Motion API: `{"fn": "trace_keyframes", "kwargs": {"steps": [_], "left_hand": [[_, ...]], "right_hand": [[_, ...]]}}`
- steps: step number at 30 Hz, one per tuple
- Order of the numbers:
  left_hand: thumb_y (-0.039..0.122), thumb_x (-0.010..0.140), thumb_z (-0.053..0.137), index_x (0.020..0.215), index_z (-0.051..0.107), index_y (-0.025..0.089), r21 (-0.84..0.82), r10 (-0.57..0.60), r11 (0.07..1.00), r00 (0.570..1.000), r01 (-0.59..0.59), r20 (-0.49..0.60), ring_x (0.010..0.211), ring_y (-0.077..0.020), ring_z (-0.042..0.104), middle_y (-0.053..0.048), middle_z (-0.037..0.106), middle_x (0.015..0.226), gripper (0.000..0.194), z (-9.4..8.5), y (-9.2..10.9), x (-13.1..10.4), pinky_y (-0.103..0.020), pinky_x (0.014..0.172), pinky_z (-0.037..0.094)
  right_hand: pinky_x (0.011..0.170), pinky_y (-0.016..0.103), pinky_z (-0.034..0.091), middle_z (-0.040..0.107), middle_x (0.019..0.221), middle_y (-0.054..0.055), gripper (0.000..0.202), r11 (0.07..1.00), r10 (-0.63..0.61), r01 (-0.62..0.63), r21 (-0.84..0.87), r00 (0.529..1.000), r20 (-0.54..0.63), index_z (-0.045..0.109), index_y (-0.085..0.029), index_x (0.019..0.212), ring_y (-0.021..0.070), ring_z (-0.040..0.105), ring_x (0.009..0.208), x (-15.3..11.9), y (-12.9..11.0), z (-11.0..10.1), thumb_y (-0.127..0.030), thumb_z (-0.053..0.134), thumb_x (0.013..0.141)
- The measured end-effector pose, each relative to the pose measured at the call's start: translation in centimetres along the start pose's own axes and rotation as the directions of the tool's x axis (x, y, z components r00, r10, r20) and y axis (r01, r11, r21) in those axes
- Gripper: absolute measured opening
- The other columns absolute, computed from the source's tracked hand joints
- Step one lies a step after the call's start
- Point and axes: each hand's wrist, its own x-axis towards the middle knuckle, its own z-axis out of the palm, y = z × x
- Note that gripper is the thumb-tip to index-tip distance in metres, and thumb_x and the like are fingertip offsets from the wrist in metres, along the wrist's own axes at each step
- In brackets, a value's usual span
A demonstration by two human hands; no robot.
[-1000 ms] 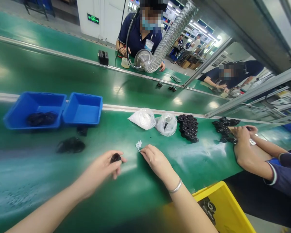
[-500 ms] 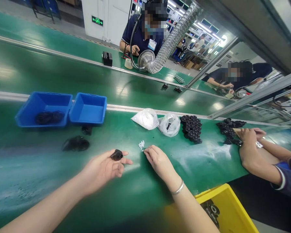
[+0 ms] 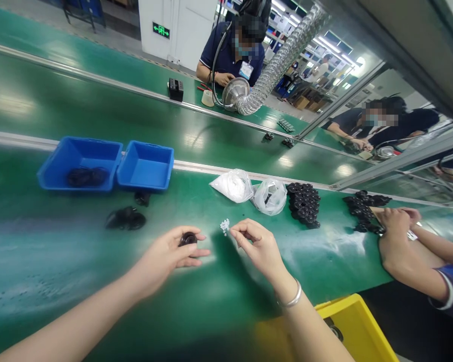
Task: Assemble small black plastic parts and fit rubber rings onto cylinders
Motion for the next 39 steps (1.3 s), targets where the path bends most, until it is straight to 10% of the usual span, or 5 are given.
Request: {"fn": "trace_keyframes", "kwargs": {"steps": [12, 39], "left_hand": [[0.024, 0.082, 0.057, 0.112, 0.058, 0.024, 0.679, 0.259, 0.710, 0.966, -0.185, -0.007, 0.098, -0.0242, 0.062, -0.007, 0.061, 0.110, 0.030, -0.2, -1.9, -0.1, -0.036, 0.084, 0.054], [0.022, 0.082, 0.054, 0.128, 0.056, 0.023, 0.708, 0.293, 0.682, 0.955, -0.184, -0.035, 0.114, -0.0301, 0.056, -0.011, 0.057, 0.130, 0.047, -0.5, -2.5, 0.0, -0.046, 0.102, 0.042]], "right_hand": [[0.070, 0.027, 0.048, 0.062, 0.083, 0.003, 0.008, 0.983, -0.161, 0.144, 0.110, 0.973, 0.166, 0.061, -0.020, 0.090, 0.0146, 0.059, 0.076, -1.0, -3.7, 5.2, -0.017, 0.053, 0.092], [0.058, 0.026, 0.045, 0.056, 0.074, 0.003, 0.021, 0.944, -0.178, 0.215, -0.250, 0.971, 0.160, 0.056, -0.019, 0.078, 0.0146, 0.054, 0.063, -0.5, -4.5, 6.9, -0.020, 0.044, 0.095]]}}
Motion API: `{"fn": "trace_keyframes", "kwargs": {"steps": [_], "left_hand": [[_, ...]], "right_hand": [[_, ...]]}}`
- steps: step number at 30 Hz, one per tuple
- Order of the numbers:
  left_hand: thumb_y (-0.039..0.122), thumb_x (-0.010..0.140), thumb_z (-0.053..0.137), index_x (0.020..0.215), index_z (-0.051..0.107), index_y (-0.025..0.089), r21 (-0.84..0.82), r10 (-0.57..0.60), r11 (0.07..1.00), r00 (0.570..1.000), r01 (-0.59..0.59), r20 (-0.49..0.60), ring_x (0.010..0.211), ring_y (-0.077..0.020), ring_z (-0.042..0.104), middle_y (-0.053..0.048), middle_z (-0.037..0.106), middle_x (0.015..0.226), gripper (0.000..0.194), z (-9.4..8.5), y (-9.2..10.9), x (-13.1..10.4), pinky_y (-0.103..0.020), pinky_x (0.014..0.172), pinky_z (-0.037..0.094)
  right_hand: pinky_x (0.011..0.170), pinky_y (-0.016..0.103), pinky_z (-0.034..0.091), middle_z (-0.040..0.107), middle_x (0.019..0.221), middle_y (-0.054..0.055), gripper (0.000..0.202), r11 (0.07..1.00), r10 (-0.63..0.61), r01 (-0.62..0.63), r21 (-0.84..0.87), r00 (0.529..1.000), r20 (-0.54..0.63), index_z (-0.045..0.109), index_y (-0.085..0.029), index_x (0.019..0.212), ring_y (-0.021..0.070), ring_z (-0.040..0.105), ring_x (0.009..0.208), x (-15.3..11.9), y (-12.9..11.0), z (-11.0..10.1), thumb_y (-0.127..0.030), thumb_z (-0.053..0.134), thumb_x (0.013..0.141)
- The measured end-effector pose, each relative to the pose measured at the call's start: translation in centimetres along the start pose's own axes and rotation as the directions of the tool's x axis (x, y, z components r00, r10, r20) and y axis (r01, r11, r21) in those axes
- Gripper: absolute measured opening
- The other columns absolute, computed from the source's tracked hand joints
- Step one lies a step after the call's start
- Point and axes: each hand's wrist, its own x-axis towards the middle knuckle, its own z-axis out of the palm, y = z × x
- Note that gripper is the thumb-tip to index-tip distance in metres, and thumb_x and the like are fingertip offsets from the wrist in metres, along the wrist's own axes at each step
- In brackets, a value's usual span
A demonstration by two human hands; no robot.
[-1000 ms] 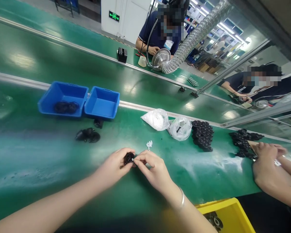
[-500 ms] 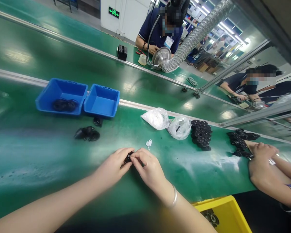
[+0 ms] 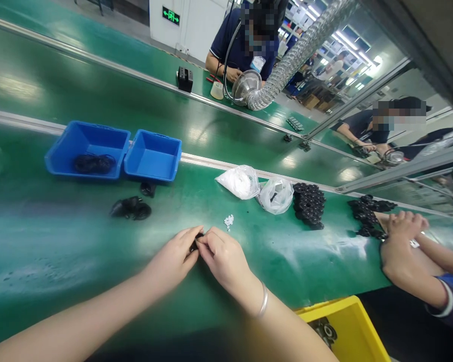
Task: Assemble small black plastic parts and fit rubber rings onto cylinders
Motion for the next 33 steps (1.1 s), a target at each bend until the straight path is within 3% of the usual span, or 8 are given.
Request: {"fn": "trace_keyframes", "kwargs": {"steps": [4, 6, 9, 12, 15, 24, 28, 33], "left_hand": [[0.030, 0.079, 0.062, 0.123, 0.059, 0.025, -0.157, -0.097, 0.983, 0.995, 0.097, 0.003, 0.106, -0.0297, 0.063, -0.010, 0.060, 0.124, 0.044, -0.1, 0.2, 0.1, -0.043, 0.097, 0.046], [0.034, 0.080, 0.062, 0.124, 0.056, 0.025, -0.270, -0.165, 0.947, 0.985, 0.173, 0.054, 0.104, -0.0279, 0.066, -0.010, 0.058, 0.127, 0.046, -0.1, 0.3, 0.1, -0.039, 0.095, 0.049], [0.036, 0.080, 0.062, 0.128, 0.050, 0.024, -0.335, -0.214, 0.910, 0.969, 0.244, 0.125, 0.104, -0.0265, 0.066, -0.010, 0.056, 0.130, 0.051, -0.1, 0.4, 0.2, -0.036, 0.094, 0.050], [0.035, 0.081, 0.062, 0.130, 0.048, 0.023, -0.335, -0.203, 0.909, 0.965, 0.248, 0.164, 0.106, -0.0257, 0.066, -0.010, 0.056, 0.131, 0.052, 0.0, 0.3, 0.3, -0.035, 0.093, 0.050], [0.035, 0.083, 0.060, 0.130, 0.046, 0.022, -0.317, -0.186, 0.917, 0.963, 0.242, 0.196, 0.105, -0.0248, 0.067, -0.011, 0.057, 0.130, 0.051, 0.1, 0.2, 0.5, -0.034, 0.092, 0.051], [0.035, 0.083, 0.060, 0.130, 0.047, 0.024, -0.331, -0.161, 0.916, 0.962, 0.229, 0.221, 0.107, -0.0265, 0.066, -0.010, 0.062, 0.125, 0.050, 0.1, -0.4, 0.7, -0.040, 0.095, 0.048], [0.034, 0.083, 0.058, 0.128, 0.048, 0.023, -0.307, -0.133, 0.930, 0.965, 0.200, 0.225, 0.103, -0.0251, 0.068, -0.010, 0.061, 0.125, 0.047, 0.0, -0.4, 0.8, -0.037, 0.091, 0.051], [0.031, 0.083, 0.057, 0.127, 0.050, 0.021, -0.205, -0.102, 0.969, 0.977, 0.141, 0.189, 0.093, -0.0226, 0.068, -0.005, 0.068, 0.102, 0.045, -0.1, -0.3, 0.9, -0.033, 0.082, 0.052]], "right_hand": [[0.065, 0.025, 0.048, 0.060, 0.078, 0.002, 0.015, 0.988, 0.034, -0.039, 0.147, 0.999, 0.040, 0.060, -0.020, 0.083, 0.0142, 0.059, 0.071, 0.0, 1.7, -1.9, -0.023, 0.049, 0.094], [0.067, 0.026, 0.049, 0.062, 0.077, 0.002, 0.015, 0.972, 0.156, -0.145, 0.185, 0.987, -0.046, 0.061, -0.021, 0.085, 0.0143, 0.059, 0.070, -0.3, 4.3, -3.3, -0.026, 0.050, 0.094], [0.061, 0.029, 0.050, 0.062, 0.073, 0.003, 0.019, 0.929, 0.370, -0.354, 0.109, 0.896, -0.247, 0.062, -0.018, 0.092, 0.0154, 0.059, 0.062, -1.4, 9.6, -4.8, -0.033, 0.049, 0.093], [0.062, 0.033, 0.051, 0.063, 0.076, 0.006, 0.025, 0.921, 0.383, -0.388, 0.034, 0.884, -0.268, 0.065, -0.016, 0.097, 0.0182, 0.060, 0.064, -2.2, 13.7, -4.8, -0.038, 0.053, 0.090], [0.069, 0.035, 0.050, 0.064, 0.081, 0.007, 0.025, 0.933, 0.351, -0.359, 0.015, 0.901, -0.255, 0.066, -0.016, 0.096, 0.0204, 0.061, 0.073, -2.2, 15.0, -4.0, -0.037, 0.055, 0.089], [0.063, 0.032, 0.045, 0.060, 0.072, 0.004, 0.024, 0.938, 0.341, -0.347, 0.025, 0.905, -0.253, 0.063, -0.017, 0.078, 0.0180, 0.055, 0.065, -1.4, 14.1, -3.9, -0.037, 0.055, 0.089], [0.060, 0.027, 0.045, 0.060, 0.075, 0.003, 0.019, 0.935, 0.342, -0.309, 0.175, 0.917, -0.206, 0.063, -0.019, 0.081, 0.0147, 0.055, 0.065, -1.2, 9.3, -3.7, -0.033, 0.055, 0.091], [0.067, 0.025, 0.047, 0.059, 0.081, 0.002, 0.006, 0.903, 0.128, -0.102, 0.417, 0.991, -0.036, 0.063, -0.020, 0.087, 0.0135, 0.056, 0.074, -0.6, 2.6, -1.5, -0.021, 0.058, 0.089]]}}
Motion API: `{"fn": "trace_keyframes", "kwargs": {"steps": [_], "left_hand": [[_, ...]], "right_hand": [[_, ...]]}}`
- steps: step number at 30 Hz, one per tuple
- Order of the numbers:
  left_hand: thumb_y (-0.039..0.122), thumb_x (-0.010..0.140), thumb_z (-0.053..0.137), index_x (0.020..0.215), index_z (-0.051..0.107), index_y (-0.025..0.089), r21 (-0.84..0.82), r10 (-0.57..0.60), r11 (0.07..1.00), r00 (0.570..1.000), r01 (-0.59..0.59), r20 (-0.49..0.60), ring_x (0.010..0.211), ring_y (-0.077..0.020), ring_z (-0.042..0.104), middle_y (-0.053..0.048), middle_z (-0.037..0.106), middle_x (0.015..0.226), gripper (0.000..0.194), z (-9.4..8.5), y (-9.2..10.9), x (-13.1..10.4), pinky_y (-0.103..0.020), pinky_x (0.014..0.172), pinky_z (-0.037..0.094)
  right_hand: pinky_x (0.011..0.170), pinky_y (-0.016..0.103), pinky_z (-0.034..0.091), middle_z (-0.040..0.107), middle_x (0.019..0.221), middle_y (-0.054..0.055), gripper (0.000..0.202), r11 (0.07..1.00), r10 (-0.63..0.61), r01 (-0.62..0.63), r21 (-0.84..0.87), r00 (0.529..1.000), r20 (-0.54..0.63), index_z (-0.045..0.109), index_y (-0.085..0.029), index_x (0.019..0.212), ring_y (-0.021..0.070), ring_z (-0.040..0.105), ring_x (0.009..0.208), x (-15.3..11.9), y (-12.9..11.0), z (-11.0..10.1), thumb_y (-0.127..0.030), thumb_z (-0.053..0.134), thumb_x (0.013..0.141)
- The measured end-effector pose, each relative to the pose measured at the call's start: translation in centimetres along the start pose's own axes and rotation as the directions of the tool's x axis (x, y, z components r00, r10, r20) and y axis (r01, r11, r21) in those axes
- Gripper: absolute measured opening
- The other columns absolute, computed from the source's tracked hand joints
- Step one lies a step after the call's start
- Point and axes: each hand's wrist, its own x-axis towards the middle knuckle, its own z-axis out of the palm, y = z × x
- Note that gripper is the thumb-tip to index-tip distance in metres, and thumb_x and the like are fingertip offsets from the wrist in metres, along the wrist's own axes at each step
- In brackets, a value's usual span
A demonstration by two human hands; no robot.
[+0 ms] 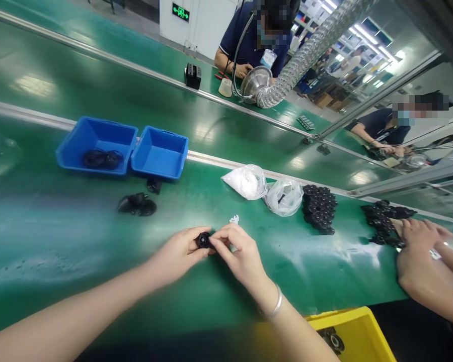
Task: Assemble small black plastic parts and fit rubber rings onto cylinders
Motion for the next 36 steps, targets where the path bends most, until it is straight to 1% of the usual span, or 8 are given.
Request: {"fn": "trace_keyframes", "kwargs": {"steps": [4, 9, 12, 15, 21, 25, 31, 36], "left_hand": [[0.029, 0.083, 0.057, 0.125, 0.052, 0.019, 0.137, 0.022, 0.990, 0.999, -0.018, -0.034, 0.080, -0.0204, 0.064, 0.000, 0.062, 0.076, 0.044, -0.2, 0.1, 0.0, -0.030, 0.072, 0.049], [0.027, 0.082, 0.056, 0.124, 0.055, 0.019, 0.162, 0.056, 0.986, 0.998, -0.049, -0.036, 0.070, -0.0177, 0.059, 0.004, 0.053, 0.066, 0.042, -0.3, 0.1, -0.1, -0.028, 0.068, 0.046], [0.025, 0.082, 0.056, 0.125, 0.054, 0.019, 0.174, 0.059, 0.983, 0.998, -0.053, -0.030, 0.072, -0.0180, 0.059, 0.003, 0.053, 0.067, 0.043, -0.3, 0.1, -0.1, -0.028, 0.069, 0.046], [0.025, 0.082, 0.056, 0.125, 0.054, 0.018, 0.190, 0.052, 0.981, 0.998, -0.042, -0.048, 0.077, -0.0194, 0.060, 0.001, 0.058, 0.073, 0.044, -0.3, 0.0, -0.1, -0.030, 0.072, 0.047], [0.024, 0.081, 0.056, 0.125, 0.055, 0.019, 0.134, 0.072, 0.989, 0.996, -0.064, -0.055, 0.085, -0.0196, 0.065, -0.006, 0.067, 0.099, 0.044, -0.4, -0.4, 0.1, -0.032, 0.080, 0.050], [0.024, 0.081, 0.055, 0.125, 0.054, 0.019, 0.102, 0.071, 0.993, 0.996, -0.066, -0.047, 0.083, -0.0185, 0.066, -0.006, 0.069, 0.101, 0.044, -0.5, -0.5, 0.2, -0.031, 0.080, 0.051], [0.021, 0.080, 0.054, 0.124, 0.055, 0.018, 0.143, 0.072, 0.988, 0.997, -0.065, -0.042, 0.068, -0.0151, 0.063, -0.003, 0.069, 0.086, 0.044, -0.6, -0.1, 0.1, -0.027, 0.067, 0.050], [0.020, 0.080, 0.054, 0.127, 0.053, 0.016, 0.169, 0.075, 0.984, 0.995, -0.063, -0.061, 0.080, -0.0184, 0.065, -0.006, 0.070, 0.095, 0.047, -0.6, -0.2, 0.0, -0.032, 0.079, 0.051]], "right_hand": [[0.067, 0.025, 0.047, 0.057, 0.083, 0.003, 0.006, 1.000, -0.024, 0.024, 0.004, 0.999, 0.033, 0.063, -0.019, 0.089, 0.0136, 0.056, 0.076, 0.1, 0.0, 1.8, -0.016, 0.058, 0.089], [0.067, 0.025, 0.048, 0.056, 0.083, 0.002, 0.007, 0.998, -0.052, 0.053, -0.024, 0.998, 0.042, 0.063, -0.019, 0.090, 0.0130, 0.055, 0.076, 0.2, 0.3, 1.7, -0.014, 0.057, 0.089], [0.069, 0.026, 0.049, 0.056, 0.084, 0.003, 0.010, 0.994, -0.085, 0.088, -0.066, 0.995, 0.056, 0.064, -0.019, 0.093, 0.0135, 0.056, 0.078, -0.1, 0.2, 1.8, -0.014, 0.055, 0.091], [0.072, 0.028, 0.050, 0.055, 0.090, 0.006, 0.020, 0.983, -0.142, 0.149, -0.110, 0.988, 0.065, 0.062, -0.019, 0.107, 0.0144, 0.057, 0.082, -0.9, 0.3, 1.9, -0.011, 0.052, 0.092], [0.075, 0.033, 0.052, 0.053, 0.104, 0.011, 0.052, 0.944, -0.212, 0.241, -0.227, 0.967, 0.143, 0.043, -0.020, 0.139, 0.0186, 0.056, 0.092, -2.7, 1.1, 2.1, -0.005, 0.050, 0.089], [0.074, 0.035, 0.052, 0.054, 0.103, 0.012, 0.059, 0.910, -0.249, 0.291, -0.294, 0.953, 0.171, 0.037, -0.021, 0.143, 0.0204, 0.056, 0.093, -3.1, 1.2, 2.2, -0.004, 0.050, 0.088], [0.072, 0.035, 0.052, 0.055, 0.104, 0.012, 0.062, 0.874, -0.280, 0.324, -0.363, 0.945, 0.171, 0.035, -0.020, 0.145, 0.0206, 0.056, 0.090, -3.0, 1.4, 2.4, -0.004, 0.051, 0.087], [0.073, 0.035, 0.053, 0.056, 0.103, 0.013, 0.063, 0.831, -0.277, 0.343, -0.437, 0.938, 0.210, 0.032, -0.019, 0.146, 0.0222, 0.056, 0.090, -2.9, 1.2, 2.5, -0.007, 0.051, 0.088]]}}
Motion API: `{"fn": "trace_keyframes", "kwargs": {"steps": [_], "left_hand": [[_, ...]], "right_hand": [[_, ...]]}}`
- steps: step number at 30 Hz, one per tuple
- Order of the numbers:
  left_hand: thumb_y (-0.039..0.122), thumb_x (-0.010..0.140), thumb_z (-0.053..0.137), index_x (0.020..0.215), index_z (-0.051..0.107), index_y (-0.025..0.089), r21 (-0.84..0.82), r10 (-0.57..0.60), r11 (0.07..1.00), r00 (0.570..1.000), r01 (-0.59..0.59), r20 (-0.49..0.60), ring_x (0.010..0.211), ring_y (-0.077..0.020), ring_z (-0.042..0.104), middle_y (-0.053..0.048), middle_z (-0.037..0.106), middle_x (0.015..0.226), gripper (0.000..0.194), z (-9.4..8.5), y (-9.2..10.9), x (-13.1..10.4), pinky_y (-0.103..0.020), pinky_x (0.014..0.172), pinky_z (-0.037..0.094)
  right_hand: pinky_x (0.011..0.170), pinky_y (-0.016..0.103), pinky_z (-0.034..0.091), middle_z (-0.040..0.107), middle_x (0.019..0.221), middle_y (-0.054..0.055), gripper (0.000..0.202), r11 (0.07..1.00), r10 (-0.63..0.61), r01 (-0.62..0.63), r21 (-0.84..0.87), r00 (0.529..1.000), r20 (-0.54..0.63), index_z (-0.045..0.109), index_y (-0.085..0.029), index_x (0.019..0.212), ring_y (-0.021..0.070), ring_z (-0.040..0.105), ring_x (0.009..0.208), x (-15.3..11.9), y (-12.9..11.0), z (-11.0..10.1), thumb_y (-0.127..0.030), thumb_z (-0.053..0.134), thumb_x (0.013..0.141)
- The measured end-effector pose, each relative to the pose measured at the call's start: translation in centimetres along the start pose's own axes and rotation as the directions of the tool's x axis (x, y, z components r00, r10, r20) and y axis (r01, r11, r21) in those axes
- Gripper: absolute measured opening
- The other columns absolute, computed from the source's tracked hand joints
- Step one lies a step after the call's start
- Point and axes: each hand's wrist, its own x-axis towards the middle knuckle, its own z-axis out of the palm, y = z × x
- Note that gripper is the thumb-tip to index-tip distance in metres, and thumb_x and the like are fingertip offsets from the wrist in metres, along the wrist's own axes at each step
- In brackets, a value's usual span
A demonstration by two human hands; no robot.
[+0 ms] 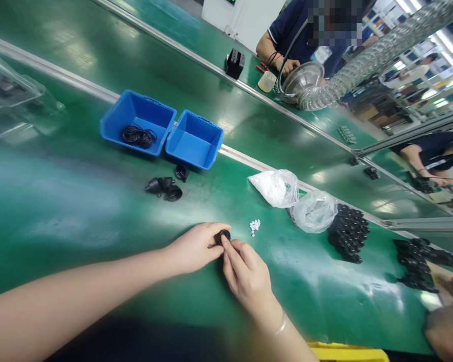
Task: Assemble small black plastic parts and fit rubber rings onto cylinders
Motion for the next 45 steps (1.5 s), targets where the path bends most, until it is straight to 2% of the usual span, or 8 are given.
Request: {"fn": "trace_keyframes", "kwargs": {"steps": [4, 7, 13, 19, 25, 32, 35, 45], "left_hand": [[0.020, 0.081, 0.054, 0.127, 0.054, 0.016, 0.016, 0.024, 1.000, 1.000, -0.024, -0.006, 0.087, -0.0200, 0.066, -0.008, 0.069, 0.102, 0.047, -0.1, 0.1, 0.1, -0.034, 0.085, 0.050], [0.021, 0.081, 0.055, 0.125, 0.055, 0.018, 0.024, 0.018, 1.000, 1.000, -0.018, -0.025, 0.090, -0.0214, 0.065, -0.007, 0.070, 0.098, 0.045, -0.1, 0.1, 0.1, -0.035, 0.085, 0.050], [0.026, 0.080, 0.058, 0.125, 0.054, 0.018, -0.148, 0.017, 0.989, 1.000, -0.017, -0.001, 0.089, -0.0202, 0.067, -0.008, 0.069, 0.107, 0.046, 0.3, -1.0, 0.3, -0.033, 0.081, 0.052], [0.024, 0.080, 0.057, 0.126, 0.053, 0.016, -0.119, 0.004, 0.993, 1.000, -0.004, 0.005, 0.082, -0.0196, 0.067, -0.007, 0.071, 0.095, 0.047, 0.1, -0.7, 0.4, -0.032, 0.076, 0.052], [0.021, 0.081, 0.055, 0.127, 0.054, 0.018, -0.039, 0.006, 0.999, 1.000, -0.007, -0.022, 0.092, -0.0221, 0.066, -0.010, 0.068, 0.108, 0.046, -0.1, -0.2, 0.2, -0.034, 0.083, 0.051], [0.022, 0.077, 0.062, 0.126, 0.052, 0.016, -0.393, -0.038, 0.917, 0.995, 0.071, 0.092, 0.094, -0.0219, 0.067, -0.009, 0.069, 0.105, 0.050, 0.3, -1.5, 0.7, -0.036, 0.083, 0.052], [0.020, 0.074, 0.064, 0.125, 0.052, 0.015, -0.461, -0.041, 0.883, 0.994, 0.084, 0.104, 0.094, -0.0224, 0.067, -0.010, 0.069, 0.106, 0.052, 0.4, -1.7, 0.8, -0.038, 0.085, 0.052], [0.022, 0.077, 0.059, 0.123, 0.056, 0.020, -0.220, -0.062, 0.973, 0.997, 0.068, 0.037, 0.087, -0.0200, 0.066, -0.004, 0.069, 0.094, 0.046, 0.0, -0.8, 0.5, -0.031, 0.076, 0.052]], "right_hand": [[0.072, 0.035, 0.053, 0.057, 0.101, 0.011, 0.059, 1.000, 0.026, -0.026, 0.004, 0.999, 0.023, 0.034, -0.019, 0.145, 0.0212, 0.057, 0.088, 0.2, -0.2, -0.3, -0.009, 0.050, 0.089], [0.074, 0.034, 0.053, 0.055, 0.103, 0.011, 0.054, 0.992, 0.076, -0.081, 0.099, 0.996, 0.046, 0.038, -0.021, 0.142, 0.0200, 0.057, 0.089, 0.3, -0.2, -0.3, -0.011, 0.049, 0.090], [0.073, 0.033, 0.054, 0.052, 0.103, 0.010, 0.052, 0.947, 0.143, -0.144, 0.287, 0.989, 0.025, 0.041, -0.024, 0.141, 0.0183, 0.056, 0.088, 0.0, 0.0, 0.0, -0.012, 0.046, 0.091], [0.078, 0.036, 0.052, 0.051, 0.106, 0.012, 0.061, 0.974, 0.106, -0.107, 0.198, 0.994, 0.017, 0.033, -0.025, 0.146, 0.0209, 0.055, 0.095, 0.0, 0.0, 0.2, -0.008, 0.048, 0.089], [0.077, 0.039, 0.053, 0.056, 0.106, 0.013, 0.064, 0.997, 0.058, -0.060, 0.044, 0.997, 0.046, 0.028, -0.023, 0.148, 0.0234, 0.055, 0.094, 0.2, -0.1, 0.0, -0.009, 0.049, 0.089], [0.076, 0.033, 0.054, 0.054, 0.106, 0.011, 0.058, 0.968, 0.119, -0.111, 0.226, 0.993, -0.023, 0.034, -0.025, 0.145, 0.0193, 0.059, 0.092, -0.1, 0.0, 0.2, -0.009, 0.046, 0.091], [0.076, 0.033, 0.055, 0.054, 0.106, 0.011, 0.056, 0.966, 0.124, -0.116, 0.233, 0.992, -0.021, 0.037, -0.025, 0.143, 0.0194, 0.059, 0.092, -0.2, 0.1, 0.2, -0.009, 0.047, 0.090], [0.081, 0.038, 0.053, 0.055, 0.109, 0.013, 0.060, 0.996, 0.052, -0.056, 0.076, 0.998, 0.047, 0.032, -0.022, 0.146, 0.0234, 0.057, 0.100, -0.1, 0.1, 0.0, -0.008, 0.046, 0.090]]}}
